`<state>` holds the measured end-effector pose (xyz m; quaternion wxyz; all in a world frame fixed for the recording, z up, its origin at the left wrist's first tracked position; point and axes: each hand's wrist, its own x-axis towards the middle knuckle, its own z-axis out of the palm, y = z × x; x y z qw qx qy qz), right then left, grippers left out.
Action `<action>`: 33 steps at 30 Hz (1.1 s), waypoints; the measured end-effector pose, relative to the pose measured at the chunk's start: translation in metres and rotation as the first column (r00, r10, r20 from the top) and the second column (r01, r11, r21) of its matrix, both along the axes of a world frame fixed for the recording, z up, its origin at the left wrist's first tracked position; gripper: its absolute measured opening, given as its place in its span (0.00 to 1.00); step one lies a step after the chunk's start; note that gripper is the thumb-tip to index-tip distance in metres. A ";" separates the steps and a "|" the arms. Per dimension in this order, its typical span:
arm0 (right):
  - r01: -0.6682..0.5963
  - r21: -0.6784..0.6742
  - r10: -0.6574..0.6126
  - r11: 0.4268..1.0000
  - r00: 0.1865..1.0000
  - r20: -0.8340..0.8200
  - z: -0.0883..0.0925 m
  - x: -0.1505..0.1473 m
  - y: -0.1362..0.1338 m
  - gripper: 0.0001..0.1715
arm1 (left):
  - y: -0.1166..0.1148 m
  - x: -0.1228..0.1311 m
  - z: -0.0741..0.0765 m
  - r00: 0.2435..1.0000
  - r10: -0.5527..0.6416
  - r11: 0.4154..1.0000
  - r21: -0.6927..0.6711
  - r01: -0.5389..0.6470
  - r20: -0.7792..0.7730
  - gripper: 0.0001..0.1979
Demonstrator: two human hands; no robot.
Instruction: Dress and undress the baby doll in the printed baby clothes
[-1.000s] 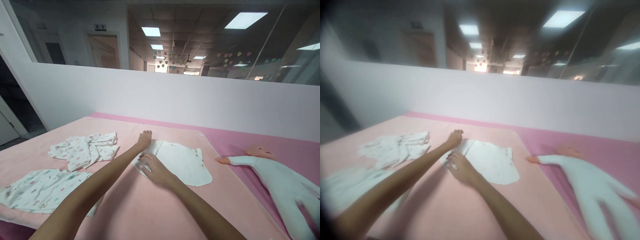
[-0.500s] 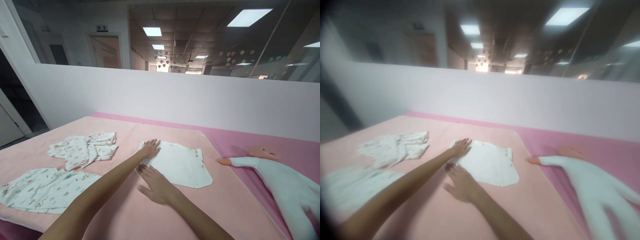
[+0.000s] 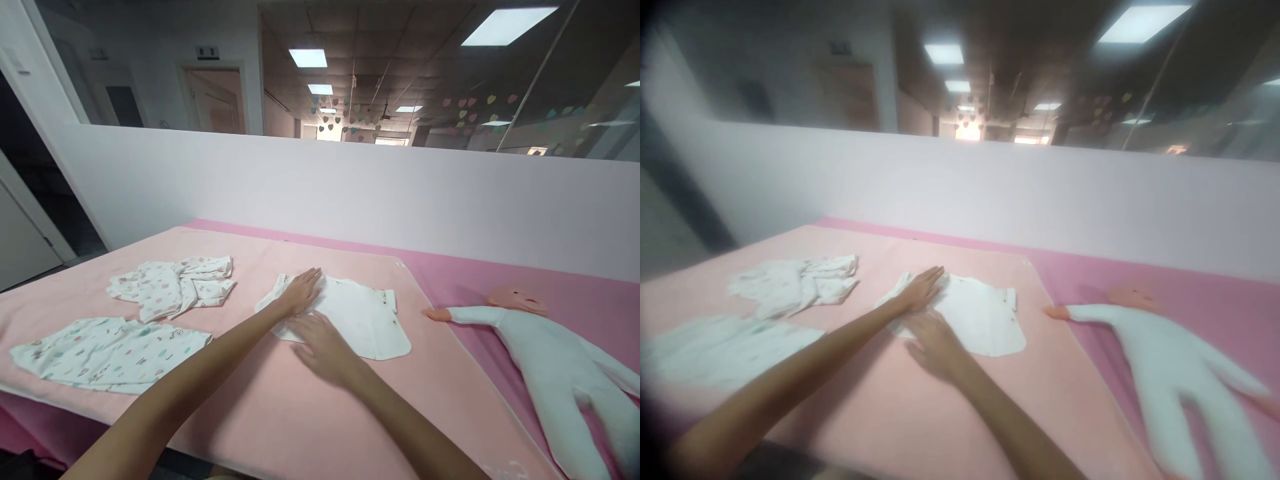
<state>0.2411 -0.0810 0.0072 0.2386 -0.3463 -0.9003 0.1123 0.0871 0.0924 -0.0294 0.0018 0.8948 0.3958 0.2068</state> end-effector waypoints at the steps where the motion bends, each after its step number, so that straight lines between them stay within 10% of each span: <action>1: 0.076 0.038 -0.075 0.996 0.997 -0.029 0.000 0.012 0.003 0.25 | -0.003 -0.001 -0.003 0.999 -0.016 0.999 -0.049 0.015 -0.029 0.36; 6: 0.489 0.085 -0.484 0.868 0.872 -0.069 -0.004 0.073 0.043 0.29 | -0.005 0.005 -0.014 0.992 0.039 0.987 -0.148 -0.057 -0.124 0.39; 10: 0.627 -0.001 -0.604 0.779 0.751 0.267 -0.013 0.099 0.088 0.41 | 0.002 0.015 -0.009 0.986 0.040 0.992 -0.113 -0.059 -0.163 0.39; 24: 0.630 0.066 -0.607 0.774 0.709 0.359 -0.062 0.111 0.147 0.52 | 0.018 0.026 -0.029 0.991 0.086 0.990 -0.101 -0.096 -0.103 0.41; 33: 0.632 0.259 -0.682 0.731 0.692 0.236 -0.045 0.091 0.114 0.41 | -0.015 0.031 -0.012 0.979 0.140 0.990 0.041 -0.136 -0.150 0.33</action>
